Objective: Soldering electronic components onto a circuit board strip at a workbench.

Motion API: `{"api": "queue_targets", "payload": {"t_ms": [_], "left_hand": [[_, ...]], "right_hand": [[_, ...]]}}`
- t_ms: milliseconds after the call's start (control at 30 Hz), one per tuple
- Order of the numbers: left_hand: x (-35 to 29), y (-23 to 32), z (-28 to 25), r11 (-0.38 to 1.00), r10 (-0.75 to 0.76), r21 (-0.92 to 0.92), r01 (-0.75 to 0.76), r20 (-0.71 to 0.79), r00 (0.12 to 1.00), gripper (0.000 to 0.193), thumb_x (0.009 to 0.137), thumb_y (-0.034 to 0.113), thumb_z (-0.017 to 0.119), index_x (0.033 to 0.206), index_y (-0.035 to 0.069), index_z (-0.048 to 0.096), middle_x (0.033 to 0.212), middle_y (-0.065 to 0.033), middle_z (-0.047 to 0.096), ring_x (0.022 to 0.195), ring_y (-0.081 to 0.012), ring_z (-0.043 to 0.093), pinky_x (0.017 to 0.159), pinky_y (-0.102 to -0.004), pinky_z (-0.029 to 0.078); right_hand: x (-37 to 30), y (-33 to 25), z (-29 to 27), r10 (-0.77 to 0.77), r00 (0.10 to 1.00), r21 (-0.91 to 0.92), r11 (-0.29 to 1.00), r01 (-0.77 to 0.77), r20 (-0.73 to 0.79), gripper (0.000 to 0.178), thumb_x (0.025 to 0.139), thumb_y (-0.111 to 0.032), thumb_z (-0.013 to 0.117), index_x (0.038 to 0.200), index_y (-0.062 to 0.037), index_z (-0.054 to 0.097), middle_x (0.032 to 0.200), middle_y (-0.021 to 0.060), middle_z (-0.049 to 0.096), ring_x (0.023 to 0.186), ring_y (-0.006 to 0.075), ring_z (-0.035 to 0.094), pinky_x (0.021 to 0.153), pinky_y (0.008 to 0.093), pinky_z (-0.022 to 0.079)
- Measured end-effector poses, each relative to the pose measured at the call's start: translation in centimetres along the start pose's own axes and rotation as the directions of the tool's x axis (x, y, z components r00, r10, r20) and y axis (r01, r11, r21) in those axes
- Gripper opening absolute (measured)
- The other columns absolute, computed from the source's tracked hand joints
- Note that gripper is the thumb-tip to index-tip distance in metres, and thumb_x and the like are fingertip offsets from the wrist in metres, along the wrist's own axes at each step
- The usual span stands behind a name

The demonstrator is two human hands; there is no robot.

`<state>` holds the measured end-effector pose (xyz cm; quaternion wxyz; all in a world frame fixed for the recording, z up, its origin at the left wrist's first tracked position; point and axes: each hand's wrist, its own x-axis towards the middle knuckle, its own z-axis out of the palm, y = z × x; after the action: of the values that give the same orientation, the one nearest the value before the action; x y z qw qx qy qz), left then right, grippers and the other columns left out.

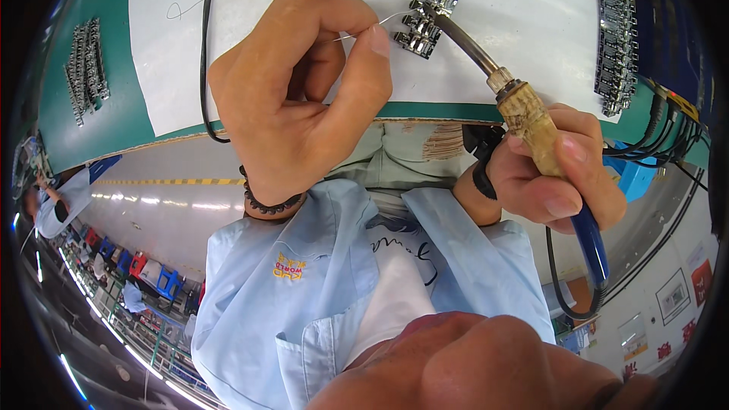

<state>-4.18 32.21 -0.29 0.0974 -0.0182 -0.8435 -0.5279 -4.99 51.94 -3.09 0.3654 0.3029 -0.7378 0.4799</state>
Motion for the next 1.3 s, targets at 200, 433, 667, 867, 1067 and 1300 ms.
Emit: {"api": "queue_targets", "payload": {"t_ms": [200, 433, 667, 867, 1067, 1300], "left_hand": [[0.1, 0.2, 0.1, 0.999, -0.013, 0.046, 0.013, 0.007, 1.0, 0.007, 0.082, -0.003, 0.066, 0.082, -0.001, 0.059, 0.065, 0.0046, 0.049, 0.054, 0.0, 0.031, 0.05, -0.0174, 0.02], [-0.1, -0.3, -0.1, 0.999, 0.043, -0.026, -0.043, -0.033, 0.999, 0.006, 0.082, -0.004, 0.065, 0.083, -0.002, 0.059, 0.064, 0.0044, 0.049, 0.054, 0.0001, 0.031, 0.05, -0.0169, 0.021], [0.0, 0.0, -0.1, 1.0, 0.024, 0.014, -0.024, 0.02, 1.0, 0.006, 0.082, -0.004, 0.064, 0.083, -0.002, 0.059, 0.064, 0.004, 0.05, 0.053, 0.0002, 0.032, 0.05, -0.0167, 0.021], [0.0, 0.0, 0.1, 1.0, 0.002, 0.023, -0.002, 0.016, 1.0, 0.006, 0.082, -0.004, 0.065, 0.083, -0.002, 0.059, 0.065, 0.0041, 0.05, 0.053, 0.0003, 0.032, 0.049, -0.0169, 0.021], [0.1, -0.1, 0.1, 0.999, 0.022, 0.03, -0.023, 0.018, 1.0, 0.006, 0.082, -0.003, 0.065, 0.083, -0.002, 0.059, 0.065, 0.0046, 0.05, 0.053, 0.0004, 0.031, 0.049, -0.0169, 0.02], [0.1, 0.0, 0.3, 0.999, -0.007, 0.035, 0.006, 0.038, 0.999, 0.007, 0.082, -0.002, 0.066, 0.083, -0.001, 0.059, 0.065, 0.0047, 0.05, 0.054, 0.0004, 0.031, 0.049, -0.0171, 0.02]], "right_hand": [[0.1, 0.1, -0.2, 0.013, 0.999, 0.011, 1.0, -0.014, 0.043, 0.039, 0.1, -0.035, 0.042, 0.096, 0.0042, 0.047, 0.051, 0.0091, 0.048, 0.036, 0.0172, 0.049, 0.036, 0.0264, 0.044], [-0.8, 0.4, 0.0, 0.024, 0.989, 0.105, 0.994, -0.008, -0.144, 0.039, 0.101, -0.033, 0.041, 0.095, 0.0043, 0.048, 0.051, 0.0101, 0.048, 0.039, 0.0173, 0.051, 0.038, 0.0265, 0.045], [-0.2, 0.5, -0.6, 0.036, 0.998, 0.094, 0.995, -0.031, -0.043, 0.035, 0.1, -0.029, 0.041, 0.097, 0.0048, 0.048, 0.052, 0.0129, 0.051, 0.041, 0.0184, 0.052, 0.04, 0.0263, 0.045], [0.2, 0.2, -0.9, 0.067, 0.996, 0.055, 0.996, -0.07, 0.053, 0.032, 0.1, -0.026, 0.041, 0.099, 0.0051, 0.049, 0.051, 0.0144, 0.052, 0.04, 0.0188, 0.051, 0.04, 0.0265, 0.045], [0.3, 0.3, -0.9, 0.073, 0.995, 0.064, 0.995, -0.077, 0.065, 0.031, 0.1, -0.025, 0.04, 0.099, 0.0049, 0.049, 0.051, 0.0142, 0.052, 0.04, 0.0181, 0.052, 0.041, 0.0268, 0.045], [0.8, 0.2, -0.9, 0.104, 0.99, 0.094, 0.989, -0.113, 0.098, 0.03, 0.099, -0.024, 0.041, 0.099, 0.004, 0.05, 0.051, 0.0129, 0.053, 0.038, 0.0155, 0.051, 0.041, 0.026, 0.044]]}}
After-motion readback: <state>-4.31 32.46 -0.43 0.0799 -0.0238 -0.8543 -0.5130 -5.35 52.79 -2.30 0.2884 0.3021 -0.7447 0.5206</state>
